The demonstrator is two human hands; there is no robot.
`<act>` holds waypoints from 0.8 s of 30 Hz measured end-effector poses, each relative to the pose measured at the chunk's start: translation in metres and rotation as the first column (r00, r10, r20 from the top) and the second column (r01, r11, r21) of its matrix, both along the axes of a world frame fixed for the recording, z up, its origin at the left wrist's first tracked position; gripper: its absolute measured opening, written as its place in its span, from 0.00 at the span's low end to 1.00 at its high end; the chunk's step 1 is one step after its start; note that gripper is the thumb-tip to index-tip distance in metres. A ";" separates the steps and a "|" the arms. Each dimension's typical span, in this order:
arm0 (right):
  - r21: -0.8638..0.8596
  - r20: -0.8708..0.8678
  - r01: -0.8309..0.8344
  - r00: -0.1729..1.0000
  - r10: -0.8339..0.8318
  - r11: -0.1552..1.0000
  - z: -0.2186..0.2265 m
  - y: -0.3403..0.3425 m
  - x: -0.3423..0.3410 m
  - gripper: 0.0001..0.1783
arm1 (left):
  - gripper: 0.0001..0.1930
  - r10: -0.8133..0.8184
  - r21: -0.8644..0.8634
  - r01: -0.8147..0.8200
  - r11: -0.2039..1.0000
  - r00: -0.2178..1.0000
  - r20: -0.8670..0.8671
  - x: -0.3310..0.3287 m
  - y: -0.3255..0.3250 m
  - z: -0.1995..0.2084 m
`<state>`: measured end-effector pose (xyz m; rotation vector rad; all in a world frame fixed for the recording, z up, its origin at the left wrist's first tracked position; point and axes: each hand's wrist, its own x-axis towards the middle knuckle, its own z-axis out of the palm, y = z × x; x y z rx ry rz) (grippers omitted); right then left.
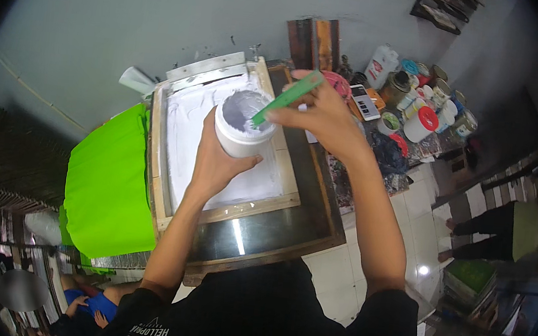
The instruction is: The person performs screen printing by placing sheets of paper and green bags onto a base, lowering a wooden frame with a screen, and using a squeegee to spread white ink across the screen. They lift the frame after each print and move the finished items aside.
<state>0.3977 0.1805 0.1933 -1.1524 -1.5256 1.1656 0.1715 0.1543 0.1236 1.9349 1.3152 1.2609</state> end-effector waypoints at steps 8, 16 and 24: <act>-0.081 -0.204 0.381 0.898 -0.390 0.921 -0.093 -0.064 0.077 0.44 | 0.53 -0.539 0.039 0.538 0.842 0.841 0.047 0.122 0.023 -0.008; 0.134 0.153 0.799 0.567 -0.809 0.586 -0.252 -0.079 0.167 0.47 | 0.31 0.312 0.175 -0.283 0.943 0.570 -0.761 -0.094 0.242 -0.047; 0.038 0.418 0.715 0.623 -0.661 0.698 -0.285 -0.074 0.169 0.43 | 0.21 0.285 0.133 -0.325 0.936 0.481 -0.829 -0.191 0.265 -0.078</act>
